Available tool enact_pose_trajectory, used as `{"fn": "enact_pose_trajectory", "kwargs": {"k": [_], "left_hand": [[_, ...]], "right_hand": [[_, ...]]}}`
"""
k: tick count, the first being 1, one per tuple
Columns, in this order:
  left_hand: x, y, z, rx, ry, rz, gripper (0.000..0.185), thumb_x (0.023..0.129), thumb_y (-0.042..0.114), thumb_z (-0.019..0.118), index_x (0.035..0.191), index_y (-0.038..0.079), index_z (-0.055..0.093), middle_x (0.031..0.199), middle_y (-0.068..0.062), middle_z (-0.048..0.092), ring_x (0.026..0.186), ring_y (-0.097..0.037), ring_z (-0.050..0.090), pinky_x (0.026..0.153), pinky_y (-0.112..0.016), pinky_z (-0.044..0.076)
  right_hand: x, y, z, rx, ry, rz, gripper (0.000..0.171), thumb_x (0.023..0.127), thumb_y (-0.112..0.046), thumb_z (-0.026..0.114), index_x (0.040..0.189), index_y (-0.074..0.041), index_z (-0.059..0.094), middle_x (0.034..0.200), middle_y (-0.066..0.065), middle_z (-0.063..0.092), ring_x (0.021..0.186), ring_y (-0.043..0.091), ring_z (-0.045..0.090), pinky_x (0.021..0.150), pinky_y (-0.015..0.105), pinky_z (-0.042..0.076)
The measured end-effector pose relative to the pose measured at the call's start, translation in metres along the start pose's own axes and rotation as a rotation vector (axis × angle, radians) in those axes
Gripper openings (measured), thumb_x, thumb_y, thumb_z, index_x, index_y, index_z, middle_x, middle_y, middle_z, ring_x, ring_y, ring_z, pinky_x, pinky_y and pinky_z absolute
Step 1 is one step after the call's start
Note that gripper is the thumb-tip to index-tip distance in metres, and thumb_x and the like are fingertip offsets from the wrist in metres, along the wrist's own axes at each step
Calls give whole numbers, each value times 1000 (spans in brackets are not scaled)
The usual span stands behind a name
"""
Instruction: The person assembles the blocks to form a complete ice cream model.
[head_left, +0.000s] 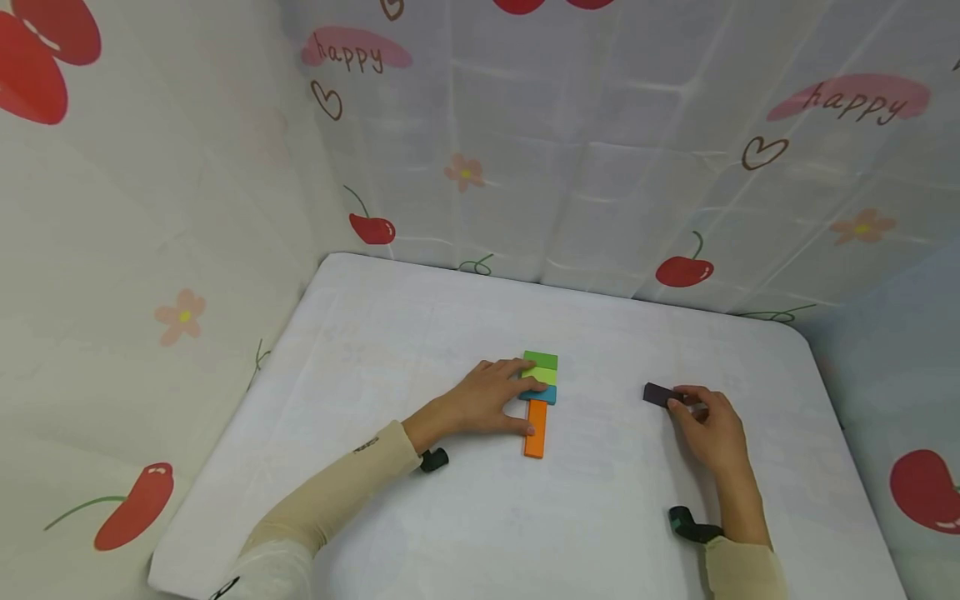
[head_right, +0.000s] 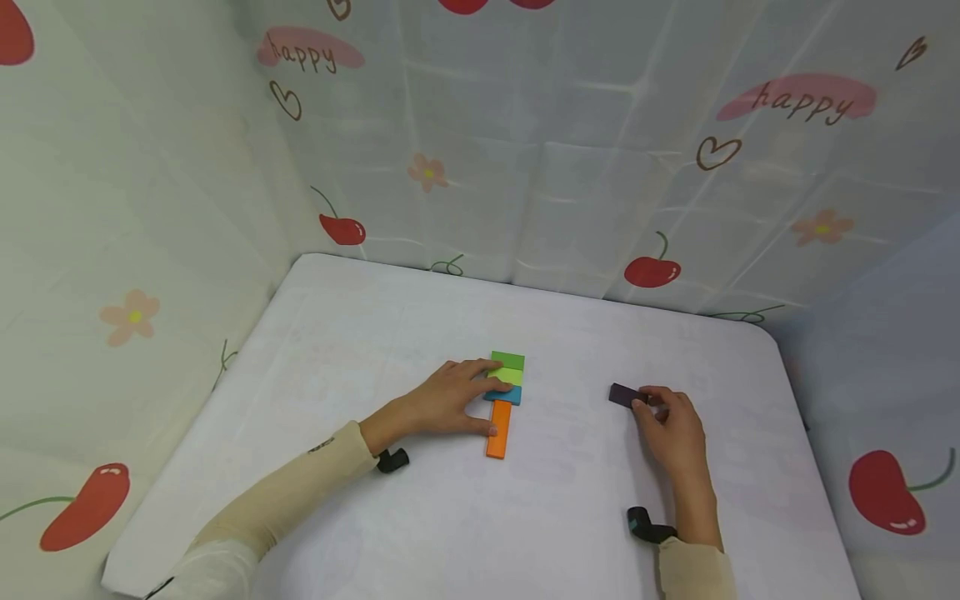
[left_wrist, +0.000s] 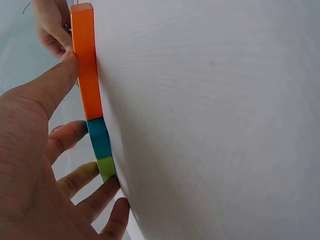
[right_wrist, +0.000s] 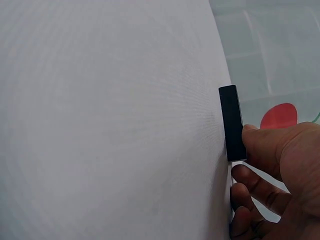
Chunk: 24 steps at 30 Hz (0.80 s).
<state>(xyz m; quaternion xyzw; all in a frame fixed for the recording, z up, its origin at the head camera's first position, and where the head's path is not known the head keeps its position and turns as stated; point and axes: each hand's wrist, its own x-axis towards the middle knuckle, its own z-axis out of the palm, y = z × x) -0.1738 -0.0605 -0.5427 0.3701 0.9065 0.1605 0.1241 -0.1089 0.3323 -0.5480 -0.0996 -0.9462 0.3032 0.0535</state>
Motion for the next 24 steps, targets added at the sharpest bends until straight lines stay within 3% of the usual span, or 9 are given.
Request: {"fn": "enact_pose_trajectory", "kwargs": {"k": [24], "left_hand": [[0, 0, -1, -27, 0, -2, 77, 92, 73, 71, 159, 42, 50, 175, -1, 34, 162, -22, 35, 127, -51, 35]], "right_hand": [[19, -9, 1, 23, -49, 35, 36, 108, -25, 66, 136, -3, 69, 122, 25, 68, 98, 31, 61, 78, 32, 44]]}}
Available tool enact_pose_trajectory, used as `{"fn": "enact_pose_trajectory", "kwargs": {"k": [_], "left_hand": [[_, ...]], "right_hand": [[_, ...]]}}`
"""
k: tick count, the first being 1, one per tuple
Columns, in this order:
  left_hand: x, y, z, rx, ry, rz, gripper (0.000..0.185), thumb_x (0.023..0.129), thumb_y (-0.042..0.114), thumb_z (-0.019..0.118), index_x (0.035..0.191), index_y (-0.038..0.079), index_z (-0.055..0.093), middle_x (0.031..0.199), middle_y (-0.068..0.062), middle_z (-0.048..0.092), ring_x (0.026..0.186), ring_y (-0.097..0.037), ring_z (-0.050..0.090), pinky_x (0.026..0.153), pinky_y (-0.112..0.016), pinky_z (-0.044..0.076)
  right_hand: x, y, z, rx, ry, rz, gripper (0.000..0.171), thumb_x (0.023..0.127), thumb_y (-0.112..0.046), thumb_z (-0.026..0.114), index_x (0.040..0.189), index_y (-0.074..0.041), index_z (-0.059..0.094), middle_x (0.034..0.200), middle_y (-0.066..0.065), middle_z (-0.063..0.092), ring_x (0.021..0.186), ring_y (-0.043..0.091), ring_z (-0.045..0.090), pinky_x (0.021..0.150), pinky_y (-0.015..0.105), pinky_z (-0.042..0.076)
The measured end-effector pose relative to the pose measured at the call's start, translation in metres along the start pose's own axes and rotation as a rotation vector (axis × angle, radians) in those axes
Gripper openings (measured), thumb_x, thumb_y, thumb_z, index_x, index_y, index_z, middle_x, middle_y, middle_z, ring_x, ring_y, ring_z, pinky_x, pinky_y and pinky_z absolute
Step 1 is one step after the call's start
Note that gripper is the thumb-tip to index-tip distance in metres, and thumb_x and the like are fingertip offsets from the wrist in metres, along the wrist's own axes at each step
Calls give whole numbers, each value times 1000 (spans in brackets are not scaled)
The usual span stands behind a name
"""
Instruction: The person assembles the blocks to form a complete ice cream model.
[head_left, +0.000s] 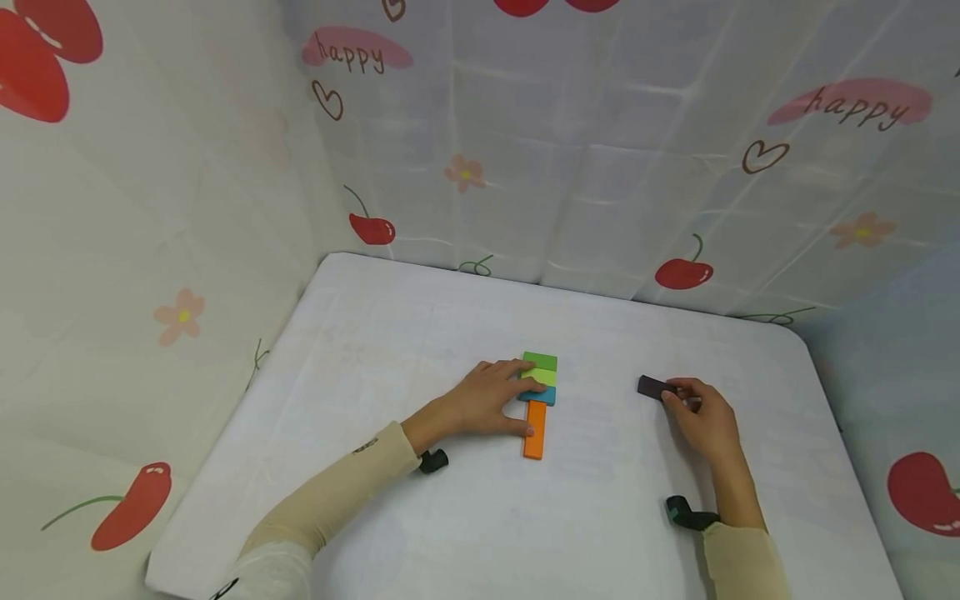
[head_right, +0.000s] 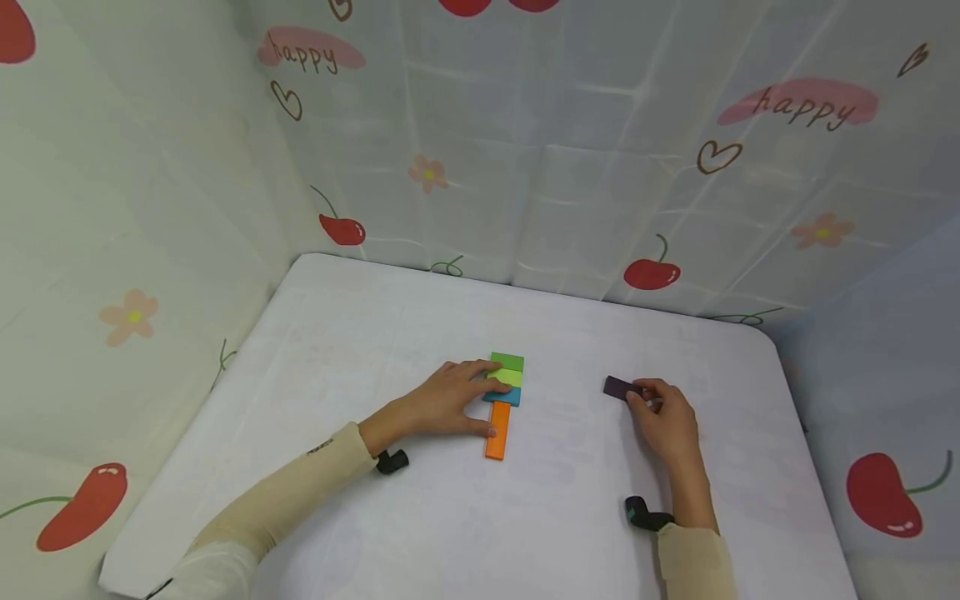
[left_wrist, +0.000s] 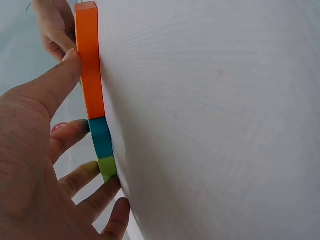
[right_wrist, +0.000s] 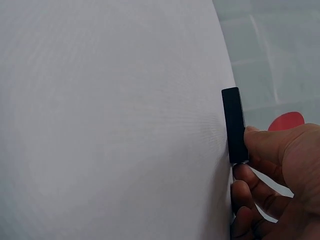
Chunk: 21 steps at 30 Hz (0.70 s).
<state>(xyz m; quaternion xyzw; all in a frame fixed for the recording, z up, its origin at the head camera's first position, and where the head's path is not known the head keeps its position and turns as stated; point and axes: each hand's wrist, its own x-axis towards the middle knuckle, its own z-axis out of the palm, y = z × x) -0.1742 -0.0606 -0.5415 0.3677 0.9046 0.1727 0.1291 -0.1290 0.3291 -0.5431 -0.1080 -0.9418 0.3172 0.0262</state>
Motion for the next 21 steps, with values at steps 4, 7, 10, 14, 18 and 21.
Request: {"fn": "enact_pose_trajectory", "kwargs": {"k": [4, 7, 10, 14, 18, 21], "left_hand": [[0, 0, 1, 6, 0, 0, 77, 93, 73, 70, 160, 42, 49, 175, 0, 34, 163, -21, 35, 127, -50, 34], [-1, 0, 1, 6, 3, 0, 77, 92, 74, 70, 159, 43, 49, 175, 0, 34, 162, -21, 35, 127, -50, 34], [-1, -1, 1, 5, 3, 0, 77, 92, 75, 70, 159, 43, 49, 176, 0, 34, 162, -22, 35, 127, -50, 35], [-1, -1, 2, 5, 1, 1, 77, 92, 75, 69, 160, 43, 48, 176, 0, 34, 163, -21, 34, 126, -51, 35], [0, -1, 2, 6, 5, 5, 77, 93, 75, 69, 159, 43, 48, 176, 0, 34, 163, -21, 34, 127, -50, 34], [0, -1, 2, 3, 5, 4, 76, 93, 74, 69, 159, 43, 49, 176, -1, 34, 163, -22, 35, 127, -51, 34]], "right_hand": [[2, -1, 1, 10, -8, -15, 37, 108, -26, 66, 136, -3, 68, 122, 25, 68, 99, 31, 62, 77, 32, 44], [4, -2, 3, 10, -14, -23, 37, 108, -28, 66, 136, -3, 68, 122, 25, 68, 99, 31, 62, 78, 33, 44], [7, -3, 4, 13, -17, -22, 37, 108, -27, 67, 137, -4, 68, 123, 25, 68, 99, 31, 61, 78, 33, 44], [10, -6, 6, 11, -19, -23, 36, 108, -26, 66, 137, -3, 68, 121, 24, 68, 98, 29, 59, 79, 34, 43], [13, -7, 8, 9, -18, -38, 36, 108, -25, 66, 136, -3, 68, 119, 23, 68, 95, 28, 58, 77, 33, 43], [15, -9, 8, 14, -17, -50, 35, 108, -25, 67, 135, -3, 68, 118, 23, 68, 95, 28, 59, 77, 33, 43]]}}
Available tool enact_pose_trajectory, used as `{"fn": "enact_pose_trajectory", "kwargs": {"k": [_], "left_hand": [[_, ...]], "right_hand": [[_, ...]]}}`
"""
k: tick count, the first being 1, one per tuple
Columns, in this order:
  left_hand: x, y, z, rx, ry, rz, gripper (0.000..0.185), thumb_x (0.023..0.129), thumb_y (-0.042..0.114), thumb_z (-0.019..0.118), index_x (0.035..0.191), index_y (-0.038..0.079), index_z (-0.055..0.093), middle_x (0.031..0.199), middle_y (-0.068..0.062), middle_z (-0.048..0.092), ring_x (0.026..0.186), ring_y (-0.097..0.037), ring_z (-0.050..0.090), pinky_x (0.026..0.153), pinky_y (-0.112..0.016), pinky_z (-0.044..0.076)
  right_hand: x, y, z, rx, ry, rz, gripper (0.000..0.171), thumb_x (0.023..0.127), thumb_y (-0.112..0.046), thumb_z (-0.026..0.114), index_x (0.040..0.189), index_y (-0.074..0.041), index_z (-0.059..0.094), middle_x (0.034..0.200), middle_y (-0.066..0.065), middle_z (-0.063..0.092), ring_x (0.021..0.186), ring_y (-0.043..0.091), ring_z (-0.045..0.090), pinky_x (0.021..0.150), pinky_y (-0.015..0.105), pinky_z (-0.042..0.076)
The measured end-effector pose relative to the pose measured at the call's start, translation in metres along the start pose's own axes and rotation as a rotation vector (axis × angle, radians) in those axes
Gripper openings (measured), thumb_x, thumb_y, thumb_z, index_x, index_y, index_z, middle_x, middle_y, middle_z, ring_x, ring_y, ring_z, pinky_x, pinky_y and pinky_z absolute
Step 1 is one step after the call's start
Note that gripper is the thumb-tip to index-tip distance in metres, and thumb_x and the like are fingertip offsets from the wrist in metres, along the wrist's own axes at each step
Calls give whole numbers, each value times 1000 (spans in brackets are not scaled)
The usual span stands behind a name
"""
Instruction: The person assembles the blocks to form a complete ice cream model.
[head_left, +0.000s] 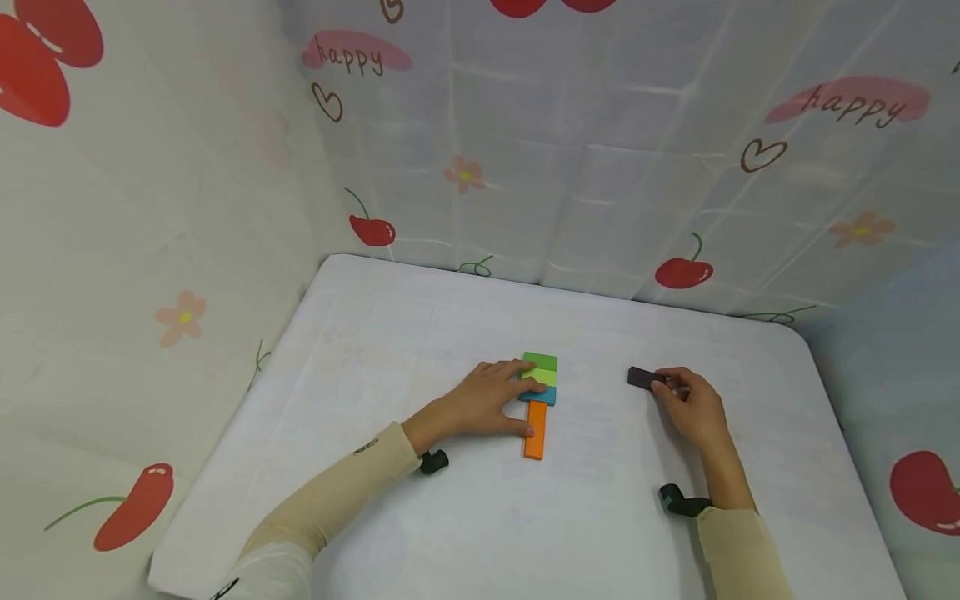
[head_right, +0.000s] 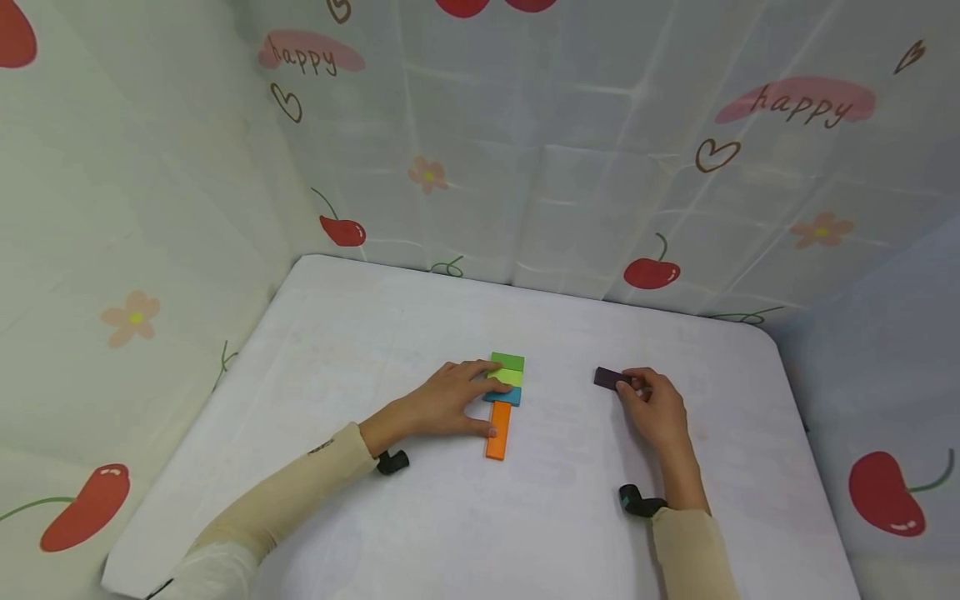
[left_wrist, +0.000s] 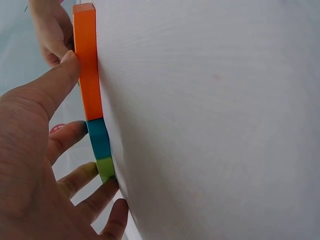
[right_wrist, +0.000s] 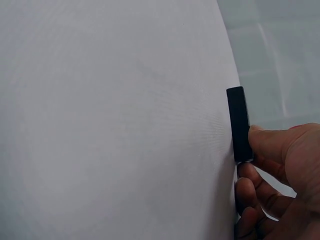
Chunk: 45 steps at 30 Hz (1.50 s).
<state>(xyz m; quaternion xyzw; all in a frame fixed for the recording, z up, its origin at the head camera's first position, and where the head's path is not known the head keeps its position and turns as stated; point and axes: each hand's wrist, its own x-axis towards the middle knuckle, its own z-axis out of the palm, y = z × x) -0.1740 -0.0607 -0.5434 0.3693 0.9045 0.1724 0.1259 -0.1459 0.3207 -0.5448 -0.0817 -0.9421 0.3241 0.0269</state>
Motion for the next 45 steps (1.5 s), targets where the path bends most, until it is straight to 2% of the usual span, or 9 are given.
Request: {"fn": "enact_pose_trajectory", "kwargs": {"k": [14, 25, 34, 45], "left_hand": [[-1, 1, -2, -11, -6, -6, 77, 93, 74, 70, 160, 44, 48, 176, 0, 33, 163, -22, 34, 126, -51, 35], [0, 0, -1, -3, -9, -5, 76, 93, 73, 69, 160, 44, 48, 176, 0, 33, 162, -23, 35, 127, -51, 34], [-1, 0, 0, 6, -3, 2, 76, 93, 74, 69, 159, 43, 48, 177, 2, 32, 163, -20, 34, 127, -50, 34], [-2, 0, 1, 12, -1, 4, 77, 93, 75, 68, 160, 43, 48, 177, 1, 32, 163, -21, 34, 127, -50, 34]], "right_hand": [[9, -5, 7, 5, -1, -36, 34, 107, -25, 68, 133, -2, 69, 116, 23, 69, 97, 32, 63, 81, 35, 46], [14, -12, 12, 9, -22, -31, 34, 107, -23, 68, 133, -1, 69, 117, 24, 69, 100, 34, 64, 85, 36, 48], [18, -20, 16, 5, -53, -20, 34, 107, -24, 68, 134, -3, 68, 118, 22, 68, 100, 33, 62, 84, 36, 48], [20, -26, 23, 23, -56, -69, 33, 107, -25, 68, 132, -2, 69, 115, 21, 68, 96, 30, 61, 82, 32, 46]]}}
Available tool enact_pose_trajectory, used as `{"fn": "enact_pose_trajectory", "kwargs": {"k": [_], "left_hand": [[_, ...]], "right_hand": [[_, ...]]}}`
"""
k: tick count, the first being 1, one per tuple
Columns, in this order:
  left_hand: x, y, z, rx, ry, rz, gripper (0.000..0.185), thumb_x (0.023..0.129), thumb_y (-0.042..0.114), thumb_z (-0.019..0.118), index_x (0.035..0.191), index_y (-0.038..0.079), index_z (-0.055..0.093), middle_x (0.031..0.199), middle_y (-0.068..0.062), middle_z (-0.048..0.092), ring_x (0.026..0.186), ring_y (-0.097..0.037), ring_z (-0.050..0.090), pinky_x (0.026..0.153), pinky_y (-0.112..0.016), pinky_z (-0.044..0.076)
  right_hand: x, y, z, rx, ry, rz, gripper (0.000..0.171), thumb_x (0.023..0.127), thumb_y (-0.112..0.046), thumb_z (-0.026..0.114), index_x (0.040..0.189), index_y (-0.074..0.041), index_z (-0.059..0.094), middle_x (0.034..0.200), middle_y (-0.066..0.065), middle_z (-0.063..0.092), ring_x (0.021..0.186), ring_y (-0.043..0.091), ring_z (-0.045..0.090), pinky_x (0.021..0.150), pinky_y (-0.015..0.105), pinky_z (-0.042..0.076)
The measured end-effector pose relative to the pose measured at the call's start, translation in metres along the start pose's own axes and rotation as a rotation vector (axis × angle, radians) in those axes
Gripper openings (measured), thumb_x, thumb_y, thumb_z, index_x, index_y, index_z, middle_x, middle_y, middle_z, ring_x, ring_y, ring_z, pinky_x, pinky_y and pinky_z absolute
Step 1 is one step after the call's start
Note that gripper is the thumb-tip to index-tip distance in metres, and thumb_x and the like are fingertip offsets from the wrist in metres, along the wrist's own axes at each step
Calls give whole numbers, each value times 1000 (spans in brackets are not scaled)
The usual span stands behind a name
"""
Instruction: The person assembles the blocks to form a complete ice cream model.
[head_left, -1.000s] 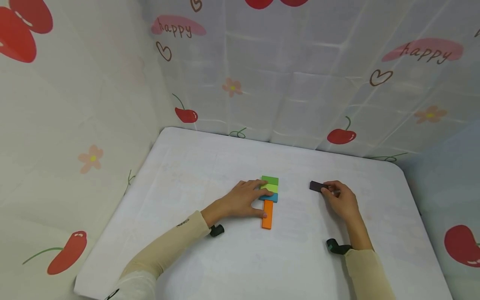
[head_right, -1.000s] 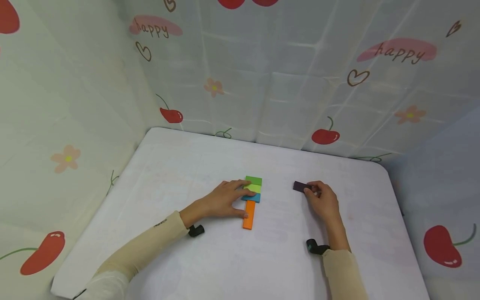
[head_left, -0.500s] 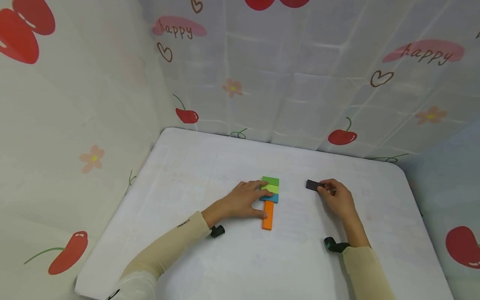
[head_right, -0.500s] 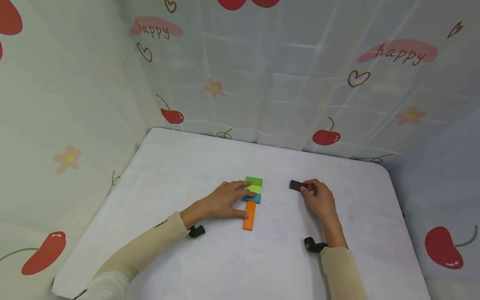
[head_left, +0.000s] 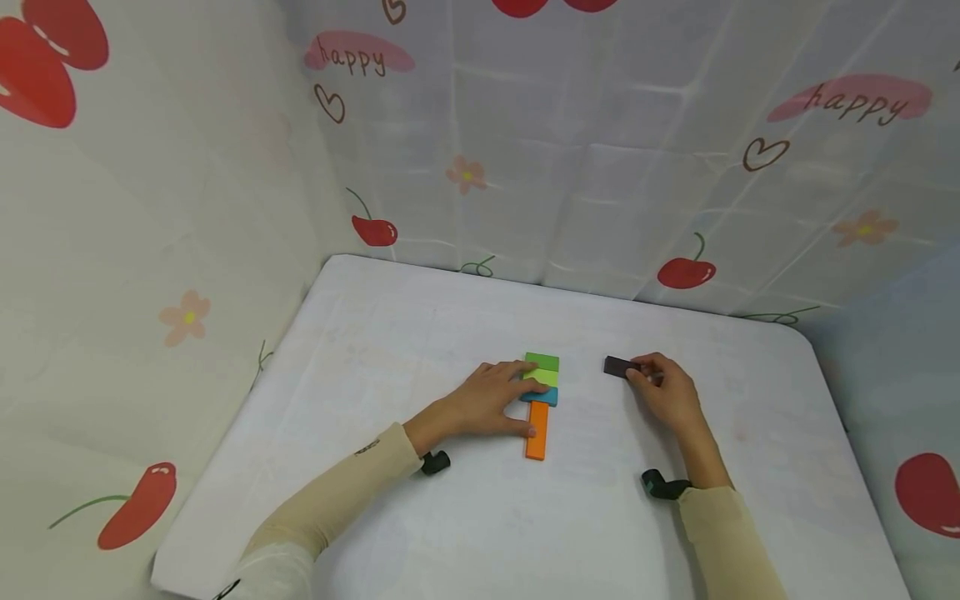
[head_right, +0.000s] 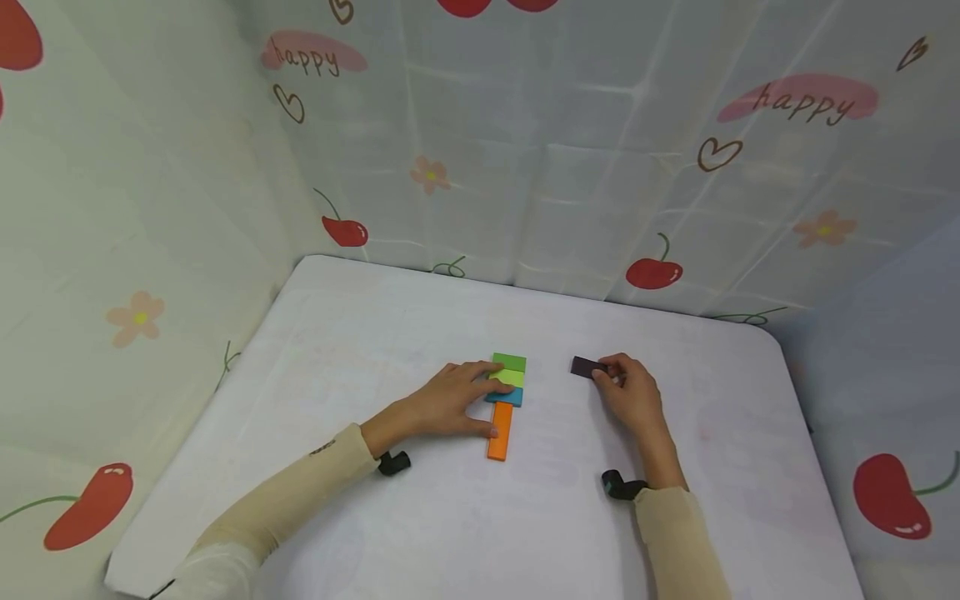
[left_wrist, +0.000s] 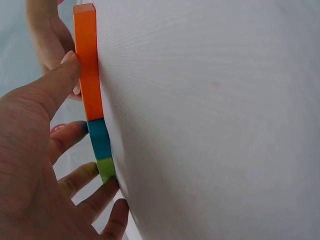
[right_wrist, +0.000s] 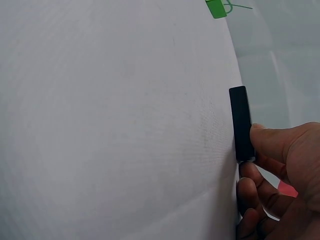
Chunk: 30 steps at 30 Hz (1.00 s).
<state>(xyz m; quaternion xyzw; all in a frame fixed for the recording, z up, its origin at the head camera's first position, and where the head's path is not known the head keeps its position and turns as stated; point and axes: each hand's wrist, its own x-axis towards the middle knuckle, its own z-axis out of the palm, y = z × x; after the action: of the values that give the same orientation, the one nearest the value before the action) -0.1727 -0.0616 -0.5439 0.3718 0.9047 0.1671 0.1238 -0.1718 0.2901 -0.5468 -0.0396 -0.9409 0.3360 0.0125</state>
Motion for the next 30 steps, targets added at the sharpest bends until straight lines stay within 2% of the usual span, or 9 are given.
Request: {"fn": "enact_pose_trajectory", "kwargs": {"k": [19, 30], "left_hand": [[1, 2, -1, 7, -9, -14, 76, 94, 74, 68, 160, 43, 47, 177, 1, 32, 163, -20, 33, 128, -50, 34], [2, 1, 0, 4, -2, -17, 76, 93, 73, 69, 160, 43, 48, 177, 1, 33, 163, -20, 33, 126, -49, 35]], "right_hand": [[9, -13, 11, 18, 0, -63, 31, 106, -22, 70, 129, -2, 70, 110, 20, 69, 92, 26, 60, 81, 32, 46], [19, -20, 21, 32, -30, -36, 31, 107, -24, 69, 130, -4, 69, 111, 18, 67, 96, 27, 58, 83, 34, 45]]}}
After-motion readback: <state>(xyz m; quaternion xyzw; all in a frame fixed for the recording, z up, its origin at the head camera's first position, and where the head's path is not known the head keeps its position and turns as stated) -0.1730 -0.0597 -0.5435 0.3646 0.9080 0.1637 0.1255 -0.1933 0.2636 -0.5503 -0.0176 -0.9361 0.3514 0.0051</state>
